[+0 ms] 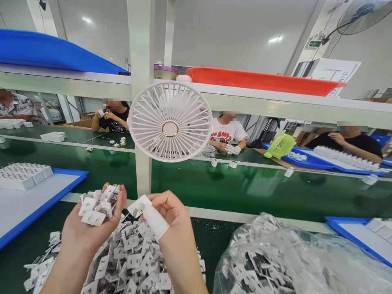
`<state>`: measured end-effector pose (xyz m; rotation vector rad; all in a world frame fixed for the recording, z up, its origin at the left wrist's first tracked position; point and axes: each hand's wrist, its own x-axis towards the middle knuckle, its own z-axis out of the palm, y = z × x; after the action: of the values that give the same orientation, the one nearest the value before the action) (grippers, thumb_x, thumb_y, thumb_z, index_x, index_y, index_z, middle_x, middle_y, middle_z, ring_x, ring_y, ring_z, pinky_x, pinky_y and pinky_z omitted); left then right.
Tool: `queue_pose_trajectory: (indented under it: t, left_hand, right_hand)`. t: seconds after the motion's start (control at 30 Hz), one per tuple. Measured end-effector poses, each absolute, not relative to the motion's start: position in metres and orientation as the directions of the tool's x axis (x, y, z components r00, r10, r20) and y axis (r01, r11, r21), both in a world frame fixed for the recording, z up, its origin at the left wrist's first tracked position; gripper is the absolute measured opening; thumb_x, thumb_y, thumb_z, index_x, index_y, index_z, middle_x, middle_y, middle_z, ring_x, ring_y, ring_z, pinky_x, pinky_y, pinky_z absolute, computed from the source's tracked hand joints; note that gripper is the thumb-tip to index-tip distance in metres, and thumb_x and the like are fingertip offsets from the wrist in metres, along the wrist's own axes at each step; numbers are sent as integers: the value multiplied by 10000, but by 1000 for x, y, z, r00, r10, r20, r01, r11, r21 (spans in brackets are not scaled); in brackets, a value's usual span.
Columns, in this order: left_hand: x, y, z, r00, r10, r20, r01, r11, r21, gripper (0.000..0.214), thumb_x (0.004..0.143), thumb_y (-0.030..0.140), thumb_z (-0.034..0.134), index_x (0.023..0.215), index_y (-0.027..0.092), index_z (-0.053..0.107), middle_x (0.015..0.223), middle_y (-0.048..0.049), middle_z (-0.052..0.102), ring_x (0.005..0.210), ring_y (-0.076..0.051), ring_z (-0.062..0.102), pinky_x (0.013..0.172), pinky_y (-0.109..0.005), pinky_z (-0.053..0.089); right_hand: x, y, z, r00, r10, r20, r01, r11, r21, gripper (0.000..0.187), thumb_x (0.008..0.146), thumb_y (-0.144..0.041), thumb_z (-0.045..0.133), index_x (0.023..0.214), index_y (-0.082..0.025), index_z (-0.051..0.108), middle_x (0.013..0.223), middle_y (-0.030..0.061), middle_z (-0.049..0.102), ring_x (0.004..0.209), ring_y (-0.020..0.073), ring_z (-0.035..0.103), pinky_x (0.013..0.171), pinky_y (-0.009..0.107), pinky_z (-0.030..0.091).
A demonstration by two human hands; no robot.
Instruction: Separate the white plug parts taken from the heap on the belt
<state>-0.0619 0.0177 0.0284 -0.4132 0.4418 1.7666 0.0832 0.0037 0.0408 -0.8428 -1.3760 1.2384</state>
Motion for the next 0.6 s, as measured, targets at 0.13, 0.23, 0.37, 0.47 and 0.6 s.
queue_pose_trajectory:
  t: [0.13, 0.23, 0.37, 0.47, 0.6]
  left_hand:
    - [-71, 15, 31, -272, 837, -475, -960, -268, 78, 323, 835, 214, 296, 1014, 125, 550, 959, -120, 570, 998, -275, 541, 586, -345, 567]
    - [-72, 11, 34, -262, 848, -461, -963, -261, 66, 323, 839, 233, 287, 994, 122, 549, 956, -120, 565, 992, -267, 543, 583, -332, 566]
    - [-65, 8, 37, -227, 868, -441, -973, -221, 66, 305, 832, 225, 301, 980, 130, 551, 984, -118, 572, 1004, -254, 540, 604, -329, 563]
    - [-56, 9, 35, -191, 871, -453, -981, -183, 63, 311, 823, 222, 307, 982, 128, 558, 969, -118, 585, 1009, -266, 539, 600, -334, 561]
    - [-46, 11, 31, -150, 875, -461, -989, -137, 63, 306, 814, 209, 324, 986, 123, 562, 941, -109, 596, 1002, -284, 545, 636, -368, 556]
  right_hand:
    - [88, 15, 28, -378, 900, 216, 617, 419, -666, 101, 744, -140, 474, 673, -207, 499, 716, -17, 582, 656, 132, 518, 555, 223, 330]
    - [87, 21, 13, -494, 864, 93, 750, 478, -457, 235, 547, 21, 463, 566, -200, 542, 575, -36, 559, 566, 122, 479, 487, 220, 220]
    - [84, 21, 5, -504, 859, 93, 762, 493, -420, 288, 478, 53, 436, 542, -193, 573, 526, -26, 537, 515, 119, 458, 470, 230, 173]
    - [83, 19, 12, -452, 874, 177, 764, 482, -429, 231, 612, -14, 471, 657, -208, 588, 619, -17, 576, 549, 129, 472, 481, 228, 220]
    - [80, 14, 28, -361, 876, 319, 705, 480, -523, 146, 811, -167, 413, 762, -221, 540, 736, -15, 578, 623, 126, 479, 523, 224, 318]
